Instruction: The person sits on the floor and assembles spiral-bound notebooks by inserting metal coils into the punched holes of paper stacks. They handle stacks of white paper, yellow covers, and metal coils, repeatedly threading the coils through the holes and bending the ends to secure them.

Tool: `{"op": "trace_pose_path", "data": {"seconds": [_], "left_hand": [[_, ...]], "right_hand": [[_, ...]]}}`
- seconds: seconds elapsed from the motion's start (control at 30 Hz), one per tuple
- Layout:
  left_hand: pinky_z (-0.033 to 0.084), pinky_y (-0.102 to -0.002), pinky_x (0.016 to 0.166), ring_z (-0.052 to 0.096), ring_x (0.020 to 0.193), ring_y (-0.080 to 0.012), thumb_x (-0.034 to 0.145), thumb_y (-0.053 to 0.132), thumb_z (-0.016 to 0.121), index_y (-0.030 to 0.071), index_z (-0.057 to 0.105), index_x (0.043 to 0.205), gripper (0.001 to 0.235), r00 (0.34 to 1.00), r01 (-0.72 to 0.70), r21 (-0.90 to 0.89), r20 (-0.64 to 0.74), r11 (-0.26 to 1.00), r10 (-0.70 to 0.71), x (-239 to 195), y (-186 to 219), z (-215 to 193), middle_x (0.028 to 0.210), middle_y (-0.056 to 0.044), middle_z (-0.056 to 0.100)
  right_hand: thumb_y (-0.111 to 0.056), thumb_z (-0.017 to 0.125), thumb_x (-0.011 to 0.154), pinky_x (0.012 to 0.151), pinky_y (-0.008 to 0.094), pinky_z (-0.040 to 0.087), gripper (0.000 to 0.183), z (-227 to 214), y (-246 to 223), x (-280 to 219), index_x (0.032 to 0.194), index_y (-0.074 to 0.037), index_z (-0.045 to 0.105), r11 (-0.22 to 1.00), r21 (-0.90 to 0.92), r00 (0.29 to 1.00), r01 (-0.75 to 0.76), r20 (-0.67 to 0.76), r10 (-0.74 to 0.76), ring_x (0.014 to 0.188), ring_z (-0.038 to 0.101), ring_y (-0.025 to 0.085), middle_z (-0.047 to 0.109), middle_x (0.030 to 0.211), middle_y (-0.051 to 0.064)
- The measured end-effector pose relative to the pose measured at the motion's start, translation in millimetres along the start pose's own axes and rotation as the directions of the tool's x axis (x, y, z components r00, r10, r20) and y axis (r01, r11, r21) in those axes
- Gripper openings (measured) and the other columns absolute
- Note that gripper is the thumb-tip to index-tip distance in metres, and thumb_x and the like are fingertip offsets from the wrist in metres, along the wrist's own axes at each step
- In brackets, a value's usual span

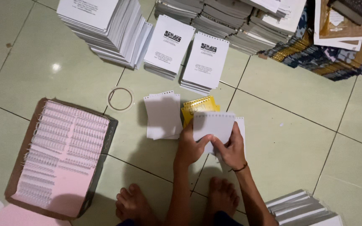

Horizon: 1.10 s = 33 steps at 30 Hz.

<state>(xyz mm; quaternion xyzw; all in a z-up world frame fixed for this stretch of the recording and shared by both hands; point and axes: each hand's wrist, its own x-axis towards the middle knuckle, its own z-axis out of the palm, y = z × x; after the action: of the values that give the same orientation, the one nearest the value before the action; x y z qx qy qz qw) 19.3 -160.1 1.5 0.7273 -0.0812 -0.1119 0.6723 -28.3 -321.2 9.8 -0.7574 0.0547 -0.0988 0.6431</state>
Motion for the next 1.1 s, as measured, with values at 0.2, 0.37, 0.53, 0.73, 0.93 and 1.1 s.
{"op": "trace_pose_path", "data": {"seconds": [0.2, 0.37, 0.53, 0.73, 0.93, 1.1], "left_hand": [[0.051, -0.048, 0.100, 0.069, 0.112, -0.0291, 0.090, 0.016, 0.075, 0.004, 0.060, 0.130, 0.044, 0.992, 0.101, -0.111, -0.071, 0.989, -0.109, -3, 19, 15, 0.112, -0.019, 0.071], [0.051, -0.049, 0.101, 0.068, 0.113, -0.0312, 0.092, 0.016, 0.074, 0.000, 0.058, 0.132, 0.045, 0.990, 0.123, -0.090, -0.064, 0.988, -0.129, -3, 27, 21, 0.115, -0.022, 0.071], [0.046, -0.051, 0.109, 0.064, 0.124, -0.0327, 0.093, 0.015, 0.070, 0.001, 0.057, 0.138, 0.049, 0.994, 0.074, -0.139, -0.076, 0.988, -0.085, -1, 10, 11, 0.125, -0.023, 0.069], [0.041, -0.051, 0.113, 0.058, 0.128, -0.0267, 0.091, 0.016, 0.074, 0.001, 0.055, 0.142, 0.056, 0.953, -0.019, -0.232, -0.299, 0.973, -0.053, -10, 3, -36, 0.131, -0.023, 0.066], [0.036, -0.051, 0.119, 0.053, 0.137, -0.0294, 0.092, 0.023, 0.074, 0.004, 0.050, 0.149, 0.065, 0.807, -0.003, -0.244, -0.574, 0.970, -0.142, -55, -22, -115, 0.143, -0.021, 0.060], [0.012, -0.056, 0.126, 0.030, 0.152, -0.0350, 0.077, 0.042, 0.090, 0.004, 0.030, 0.161, 0.110, 0.536, -0.084, -0.281, -0.821, 0.956, -0.194, -111, -65, -168, 0.164, -0.022, 0.031]], "right_hand": [[0.004, 0.071, 0.085, 0.080, 0.040, 0.056, 0.036, 4, -52, 7, 0.115, -0.001, 0.053, 0.975, 0.134, 0.983, -0.177, -0.025, 0.182, 0.086, 0.064, 0.017, 0.070, 0.093, 0.011], [0.007, 0.068, 0.084, 0.079, 0.038, 0.055, 0.035, 0, -56, 9, 0.115, -0.001, 0.052, 0.975, 0.097, 0.977, -0.200, -0.049, 0.206, 0.083, 0.064, 0.017, 0.069, 0.089, 0.011], [0.006, 0.069, 0.084, 0.078, 0.036, 0.054, 0.034, 10, -63, 15, 0.115, -0.001, 0.055, 0.962, 0.079, 0.965, -0.262, -0.005, 0.264, 0.083, 0.062, 0.017, 0.069, 0.090, 0.010], [0.003, 0.075, 0.080, 0.080, 0.039, 0.054, 0.040, 45, -61, 46, 0.117, 0.001, 0.059, 0.973, -0.002, 0.940, -0.230, 0.257, 0.223, 0.089, 0.062, 0.021, 0.069, 0.095, 0.013], [-0.008, 0.069, 0.094, 0.072, 0.031, 0.055, 0.039, 132, -77, 75, 0.130, 0.005, 0.060, 0.966, -0.013, 0.786, -0.257, 0.578, 0.217, 0.082, 0.061, 0.020, 0.066, 0.089, 0.010], [-0.008, 0.070, 0.098, 0.079, 0.037, 0.058, 0.021, 219, -72, 74, 0.118, -0.001, 0.072, 0.991, -0.126, 0.737, 0.048, 0.674, 0.050, 0.082, 0.068, 0.022, 0.072, 0.088, 0.015]]}}
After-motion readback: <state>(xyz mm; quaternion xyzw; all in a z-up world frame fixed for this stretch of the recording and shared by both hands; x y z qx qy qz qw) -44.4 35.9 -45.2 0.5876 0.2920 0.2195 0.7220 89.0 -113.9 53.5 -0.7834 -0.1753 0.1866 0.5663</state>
